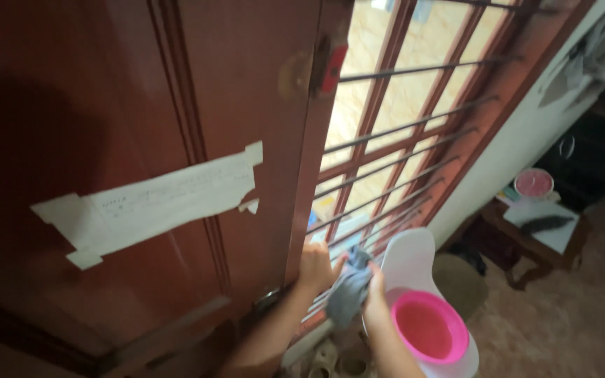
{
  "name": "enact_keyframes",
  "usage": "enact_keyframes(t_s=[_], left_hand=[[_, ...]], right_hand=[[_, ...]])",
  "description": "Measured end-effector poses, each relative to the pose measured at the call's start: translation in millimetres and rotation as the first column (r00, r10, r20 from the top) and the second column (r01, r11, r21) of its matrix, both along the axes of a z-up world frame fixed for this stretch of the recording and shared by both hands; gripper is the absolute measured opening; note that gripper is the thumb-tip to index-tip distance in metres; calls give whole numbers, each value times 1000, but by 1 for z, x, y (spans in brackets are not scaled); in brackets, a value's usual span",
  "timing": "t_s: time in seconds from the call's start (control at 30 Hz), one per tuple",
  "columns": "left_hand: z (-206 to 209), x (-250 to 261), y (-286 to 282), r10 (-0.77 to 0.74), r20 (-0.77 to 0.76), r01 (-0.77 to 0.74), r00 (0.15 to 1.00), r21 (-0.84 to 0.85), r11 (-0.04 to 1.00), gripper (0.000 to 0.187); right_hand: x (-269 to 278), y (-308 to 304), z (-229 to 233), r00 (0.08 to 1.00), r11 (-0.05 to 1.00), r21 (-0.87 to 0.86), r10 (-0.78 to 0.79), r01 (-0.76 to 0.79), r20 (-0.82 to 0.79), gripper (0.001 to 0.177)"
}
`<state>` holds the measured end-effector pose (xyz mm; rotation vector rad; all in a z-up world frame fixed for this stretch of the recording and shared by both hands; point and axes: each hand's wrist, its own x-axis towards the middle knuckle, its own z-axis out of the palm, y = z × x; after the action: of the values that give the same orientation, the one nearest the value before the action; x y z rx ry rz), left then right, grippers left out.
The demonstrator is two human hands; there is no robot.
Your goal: The person wipes the horizontal metal bars of a window grille using a grey cloth. They repeatedly dip the cloth into a pink basin of water and continue wiping the bars from top to bottom.
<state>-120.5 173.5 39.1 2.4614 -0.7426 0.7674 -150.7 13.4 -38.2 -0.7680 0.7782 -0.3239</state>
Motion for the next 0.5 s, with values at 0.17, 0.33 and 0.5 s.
enact_keyframes(t_s=[0.17,0.33,0.5], left_hand=[[28,-10,3,-27,28,30,999,-102,994,96],[-2,0,-4,62,-30,-61,998,59,996,104],[-8,4,-9,91,69,-97,993,94,991,104]], right_hand=[[24,31,32,992,992,101,60,-71,107,42],[17,55,91,993,984,135,107,-113,48,49],[-22,89,151,975,987,8,157,-157,-154,66]])
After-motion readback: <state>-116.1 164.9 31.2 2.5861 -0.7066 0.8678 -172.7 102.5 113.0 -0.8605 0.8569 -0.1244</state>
